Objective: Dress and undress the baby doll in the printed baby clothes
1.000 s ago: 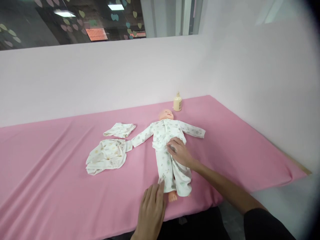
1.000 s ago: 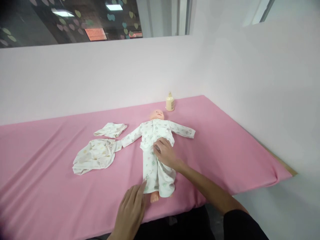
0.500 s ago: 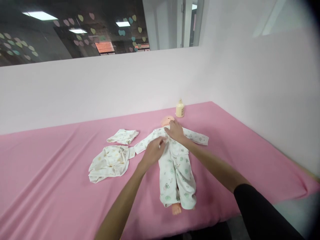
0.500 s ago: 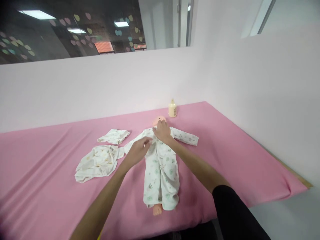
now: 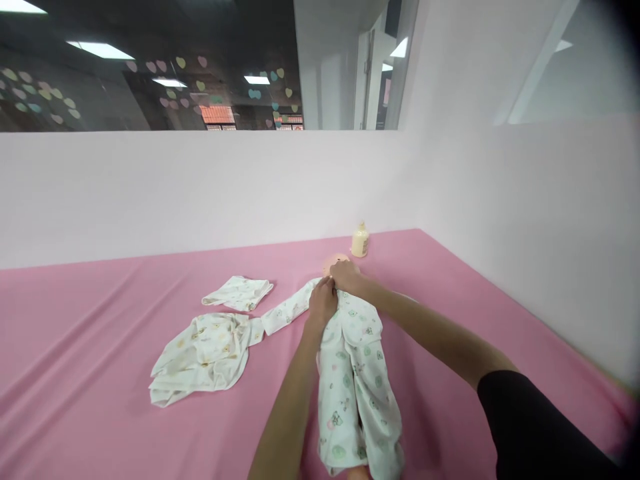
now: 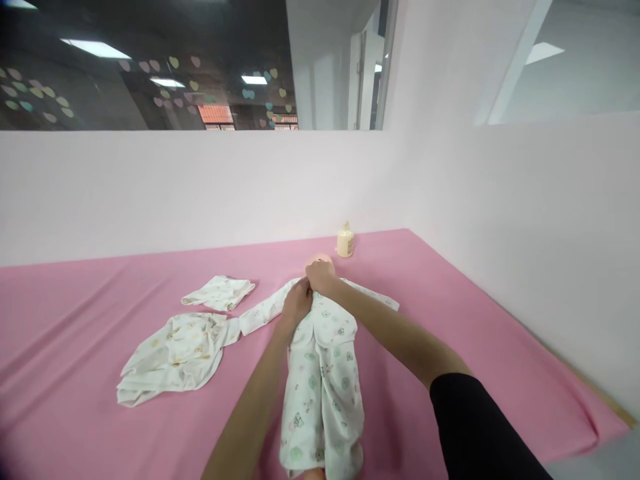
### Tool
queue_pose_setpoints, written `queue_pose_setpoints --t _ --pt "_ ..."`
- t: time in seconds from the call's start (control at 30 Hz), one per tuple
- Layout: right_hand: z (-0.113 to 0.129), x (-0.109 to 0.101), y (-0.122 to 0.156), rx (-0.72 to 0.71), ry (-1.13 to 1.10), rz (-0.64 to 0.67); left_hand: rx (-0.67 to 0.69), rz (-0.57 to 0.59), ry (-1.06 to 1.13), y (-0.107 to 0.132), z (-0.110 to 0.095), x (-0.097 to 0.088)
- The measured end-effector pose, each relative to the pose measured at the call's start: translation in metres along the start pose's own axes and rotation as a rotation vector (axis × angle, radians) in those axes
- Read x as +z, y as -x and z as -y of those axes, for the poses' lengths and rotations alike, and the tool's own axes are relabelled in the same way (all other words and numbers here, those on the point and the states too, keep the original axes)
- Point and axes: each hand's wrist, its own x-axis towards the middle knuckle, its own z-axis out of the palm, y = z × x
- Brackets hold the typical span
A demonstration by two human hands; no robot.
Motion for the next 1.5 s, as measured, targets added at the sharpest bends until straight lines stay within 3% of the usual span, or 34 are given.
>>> queue_pose_setpoints --t 0.2,0.4,0.57,0.87,1.1,1.3,1.37,1.5 --pt "0.003 -0.007 -0.006 -0.014 0.015 0.066 0.021 0.006 -0.010 0.002 0.002 0.003" --pt "-0.023 -0.010 0.003 0.016 -0.146 0.011 0.034 -0.018 0.068 -0.001 0.015 0.003" --pt "-0.040 0.006 0.023 0.037 -0.401 -0.055 0.072 -0.034 0.130 -0.007 0.021 0.000" --pt "-0.040 0.034 0.037 -0.013 -0.631 -0.199 0.029 -0.074 0.118 -0.015 0.021 0.008" --pt "-0.030 0.046 0.036 0.151 -0.692 -0.339 0.066 -0.123 0.245 -0.015 0.025 0.004" --pt "-0.022 0.036 0.043 0.363 -0.691 -0.487 -0.038 -0.142 0.394 -0.016 0.027 0.000" --pt "-0.016 0.029 0.049 0.367 -0.655 -0.473 -0.043 -0.133 0.405 -0.016 0.026 0.000" --pt "0.002 0.017 0.057 0.252 -0.384 -0.248 -0.070 -0.094 0.458 -0.013 0.025 -0.005"
